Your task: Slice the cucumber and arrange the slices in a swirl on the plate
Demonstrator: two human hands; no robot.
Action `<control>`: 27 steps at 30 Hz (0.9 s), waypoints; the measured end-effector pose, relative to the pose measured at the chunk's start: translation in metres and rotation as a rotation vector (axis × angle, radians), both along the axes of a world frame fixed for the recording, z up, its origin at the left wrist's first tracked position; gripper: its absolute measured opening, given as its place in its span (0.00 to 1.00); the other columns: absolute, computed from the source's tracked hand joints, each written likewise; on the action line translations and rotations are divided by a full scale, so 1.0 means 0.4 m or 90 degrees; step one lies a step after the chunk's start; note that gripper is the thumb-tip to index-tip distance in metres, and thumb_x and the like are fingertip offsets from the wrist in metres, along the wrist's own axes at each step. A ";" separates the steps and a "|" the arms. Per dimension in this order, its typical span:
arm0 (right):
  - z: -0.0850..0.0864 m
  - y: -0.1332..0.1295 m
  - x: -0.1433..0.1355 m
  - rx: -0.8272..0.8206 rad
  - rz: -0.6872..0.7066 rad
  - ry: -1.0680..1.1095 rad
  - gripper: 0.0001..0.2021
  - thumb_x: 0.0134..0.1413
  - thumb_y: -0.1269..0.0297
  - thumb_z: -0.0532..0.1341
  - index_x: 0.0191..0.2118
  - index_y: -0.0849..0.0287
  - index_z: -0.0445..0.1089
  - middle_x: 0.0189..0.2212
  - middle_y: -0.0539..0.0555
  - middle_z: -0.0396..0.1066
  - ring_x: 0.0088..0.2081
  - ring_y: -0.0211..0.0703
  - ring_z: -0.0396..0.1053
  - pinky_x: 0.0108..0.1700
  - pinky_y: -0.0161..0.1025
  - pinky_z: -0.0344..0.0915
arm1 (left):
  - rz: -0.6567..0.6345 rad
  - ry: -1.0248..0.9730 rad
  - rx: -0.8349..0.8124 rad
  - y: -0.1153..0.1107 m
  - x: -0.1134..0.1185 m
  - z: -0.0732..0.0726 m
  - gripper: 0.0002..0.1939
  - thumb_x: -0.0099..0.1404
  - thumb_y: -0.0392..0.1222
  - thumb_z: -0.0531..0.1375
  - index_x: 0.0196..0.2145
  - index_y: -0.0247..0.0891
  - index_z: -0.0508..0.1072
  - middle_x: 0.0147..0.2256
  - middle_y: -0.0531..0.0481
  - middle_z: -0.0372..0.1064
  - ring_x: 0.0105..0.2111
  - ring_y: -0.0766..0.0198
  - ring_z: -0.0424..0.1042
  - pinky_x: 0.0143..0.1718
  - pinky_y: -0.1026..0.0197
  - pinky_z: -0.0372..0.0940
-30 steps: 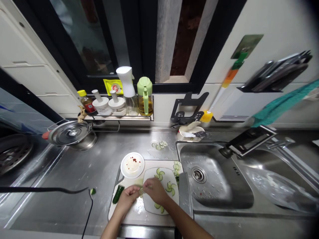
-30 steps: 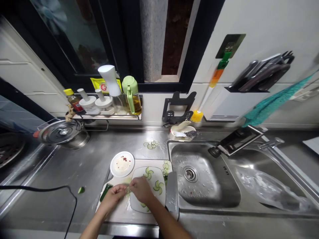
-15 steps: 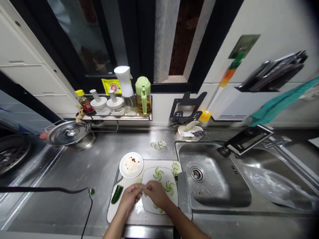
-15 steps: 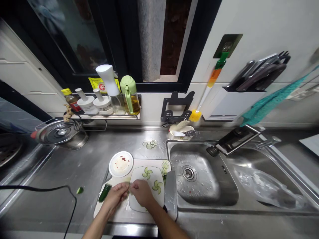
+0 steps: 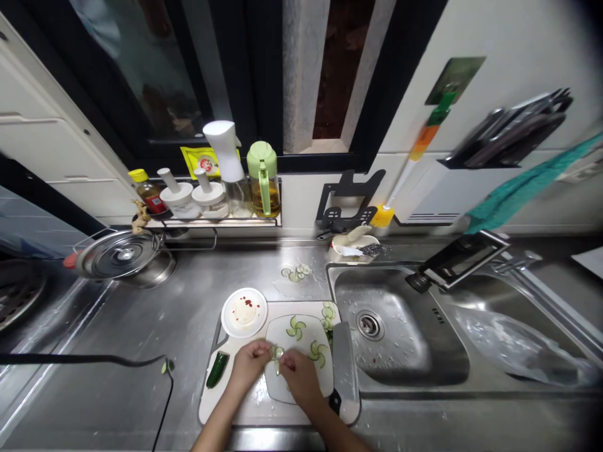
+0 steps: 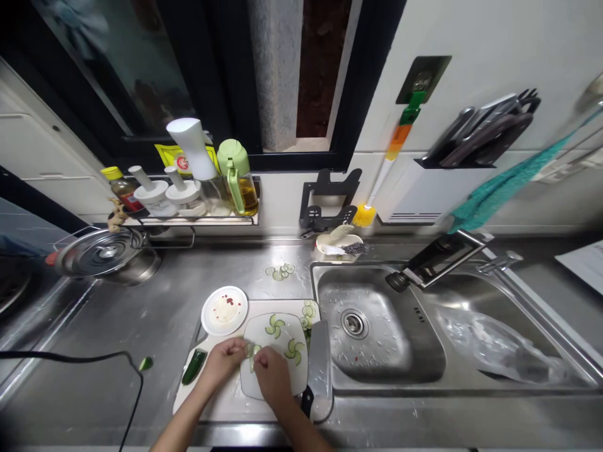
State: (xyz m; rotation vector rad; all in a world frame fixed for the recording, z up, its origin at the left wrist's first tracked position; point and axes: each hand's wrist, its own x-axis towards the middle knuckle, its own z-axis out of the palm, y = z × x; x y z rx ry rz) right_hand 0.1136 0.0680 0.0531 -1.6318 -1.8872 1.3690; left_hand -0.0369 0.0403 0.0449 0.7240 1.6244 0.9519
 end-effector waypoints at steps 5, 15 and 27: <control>-0.003 0.008 -0.008 0.028 -0.005 -0.055 0.09 0.49 0.74 0.53 0.26 0.57 0.68 0.23 0.49 0.70 0.28 0.38 0.66 0.31 0.33 0.56 | -0.067 0.185 0.010 0.023 -0.006 0.010 0.11 0.53 0.44 0.58 0.28 0.36 0.77 0.24 0.52 0.72 0.25 0.66 0.68 0.30 0.66 0.59; -0.008 0.018 -0.025 0.072 0.023 -0.156 0.11 0.52 0.75 0.54 0.28 0.58 0.71 0.25 0.51 0.73 0.31 0.40 0.68 0.33 0.34 0.55 | -0.174 0.350 -0.003 0.053 0.002 0.023 0.09 0.57 0.38 0.54 0.25 0.37 0.73 0.23 0.54 0.69 0.26 0.68 0.66 0.30 0.68 0.56; -0.007 0.015 -0.038 0.111 0.065 -0.257 0.12 0.54 0.74 0.53 0.29 0.57 0.72 0.28 0.53 0.74 0.34 0.43 0.69 0.34 0.37 0.53 | -0.202 0.452 -0.049 0.056 0.008 0.011 0.06 0.59 0.36 0.55 0.25 0.39 0.70 0.25 0.53 0.69 0.28 0.68 0.66 0.30 0.67 0.53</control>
